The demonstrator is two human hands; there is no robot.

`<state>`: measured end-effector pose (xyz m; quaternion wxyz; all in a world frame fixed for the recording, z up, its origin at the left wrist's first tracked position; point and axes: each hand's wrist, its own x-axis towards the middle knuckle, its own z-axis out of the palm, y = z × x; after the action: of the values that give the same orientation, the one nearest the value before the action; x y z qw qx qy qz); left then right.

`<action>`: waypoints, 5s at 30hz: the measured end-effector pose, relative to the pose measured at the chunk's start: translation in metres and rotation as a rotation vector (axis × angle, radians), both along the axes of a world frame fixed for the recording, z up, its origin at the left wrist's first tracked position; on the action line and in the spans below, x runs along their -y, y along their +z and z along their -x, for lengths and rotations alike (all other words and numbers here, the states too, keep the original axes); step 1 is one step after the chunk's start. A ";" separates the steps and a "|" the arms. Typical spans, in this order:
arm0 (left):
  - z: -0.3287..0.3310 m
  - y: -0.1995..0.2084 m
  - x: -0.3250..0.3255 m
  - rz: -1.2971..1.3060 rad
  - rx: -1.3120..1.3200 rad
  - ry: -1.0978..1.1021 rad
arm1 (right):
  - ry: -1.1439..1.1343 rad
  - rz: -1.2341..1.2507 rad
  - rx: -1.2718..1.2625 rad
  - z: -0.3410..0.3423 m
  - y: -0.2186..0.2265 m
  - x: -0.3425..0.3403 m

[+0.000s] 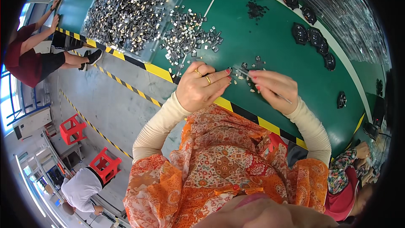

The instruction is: Assembling small electronic components into cases using tweezers on an assembly line.

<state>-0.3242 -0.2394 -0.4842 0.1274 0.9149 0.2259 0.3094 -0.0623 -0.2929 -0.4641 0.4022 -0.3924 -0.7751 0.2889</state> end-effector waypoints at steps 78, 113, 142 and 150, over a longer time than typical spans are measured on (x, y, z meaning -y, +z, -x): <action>-0.035 0.000 0.007 -0.046 -0.039 0.067 | -0.034 -0.069 0.073 -0.011 -0.009 0.013; -0.032 0.007 0.006 0.017 0.040 0.126 | -0.421 -0.138 0.008 -0.080 -0.015 -0.034; -0.055 -0.001 0.027 -0.068 -0.073 0.001 | -0.064 0.073 0.009 -0.034 -0.005 0.053; -0.053 -0.002 0.028 -0.076 -0.074 -0.001 | 0.005 0.003 0.076 -0.035 -0.004 0.052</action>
<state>-0.2708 -0.2676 -0.4860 0.0845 0.9300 0.2181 0.2835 -0.0277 -0.3450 -0.4680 0.3711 -0.4019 -0.7903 0.2761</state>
